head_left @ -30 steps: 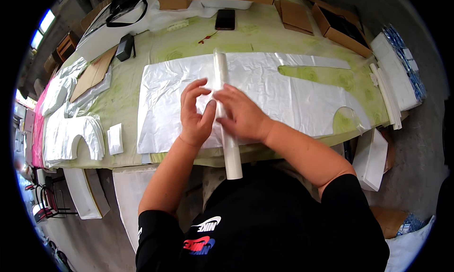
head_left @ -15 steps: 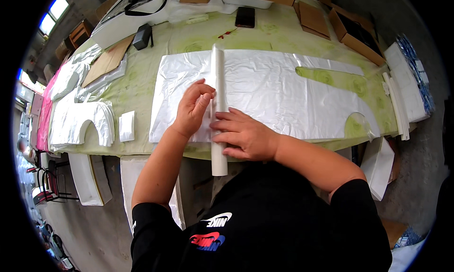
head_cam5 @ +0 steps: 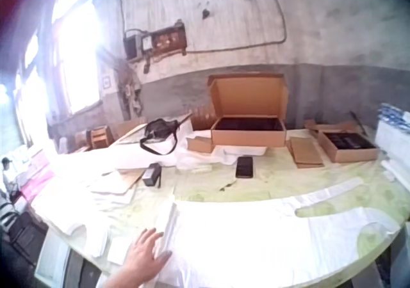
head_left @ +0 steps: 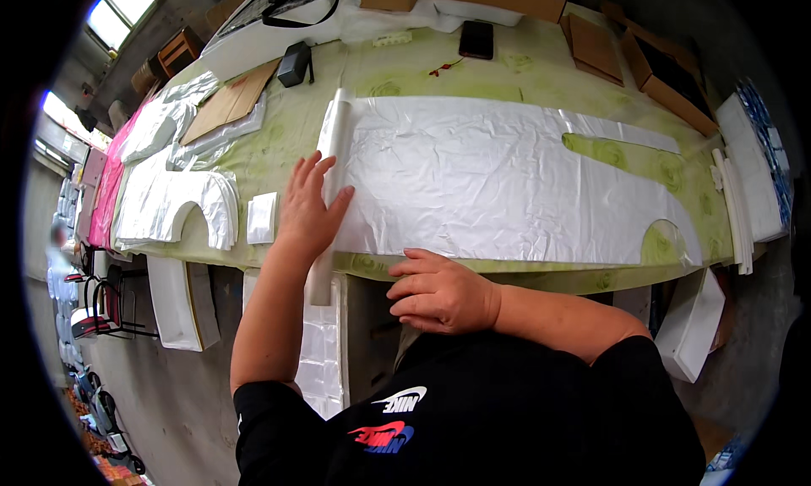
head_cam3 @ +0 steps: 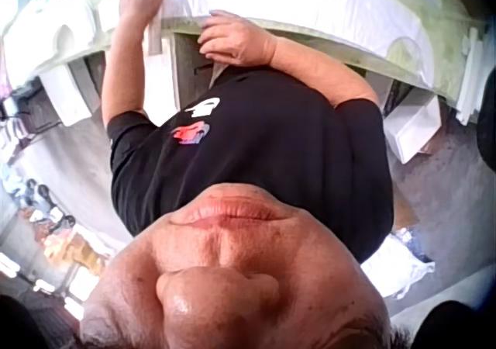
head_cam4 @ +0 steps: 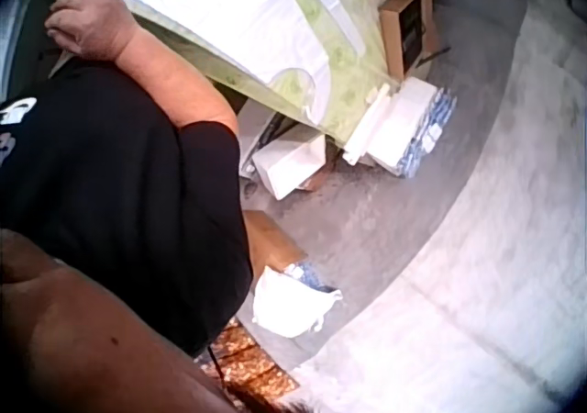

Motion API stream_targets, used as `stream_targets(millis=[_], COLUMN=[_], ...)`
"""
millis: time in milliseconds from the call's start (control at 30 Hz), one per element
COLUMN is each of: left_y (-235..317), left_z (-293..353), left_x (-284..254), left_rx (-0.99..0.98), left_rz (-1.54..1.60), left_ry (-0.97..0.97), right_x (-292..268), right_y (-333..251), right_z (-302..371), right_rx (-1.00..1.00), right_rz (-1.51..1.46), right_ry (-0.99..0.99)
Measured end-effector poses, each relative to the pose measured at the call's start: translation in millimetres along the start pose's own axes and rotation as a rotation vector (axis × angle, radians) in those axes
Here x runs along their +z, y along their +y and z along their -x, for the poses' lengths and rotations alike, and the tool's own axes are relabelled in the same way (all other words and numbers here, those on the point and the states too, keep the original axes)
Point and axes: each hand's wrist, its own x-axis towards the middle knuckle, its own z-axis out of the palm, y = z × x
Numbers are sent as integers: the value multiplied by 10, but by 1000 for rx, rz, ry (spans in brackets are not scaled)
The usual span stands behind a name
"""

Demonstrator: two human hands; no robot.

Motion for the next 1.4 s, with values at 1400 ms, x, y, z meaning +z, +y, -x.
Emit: stream_targets(millis=[1400], left_y=[1590], left_z=[-1630], left_x=[995], left_rx=[-114], left_rz=[472], left_ry=[-699], right_x=[-1289], right_y=[-894], right_z=[1623], right_rx=[1119], right_rz=[-337], right_ry=[170])
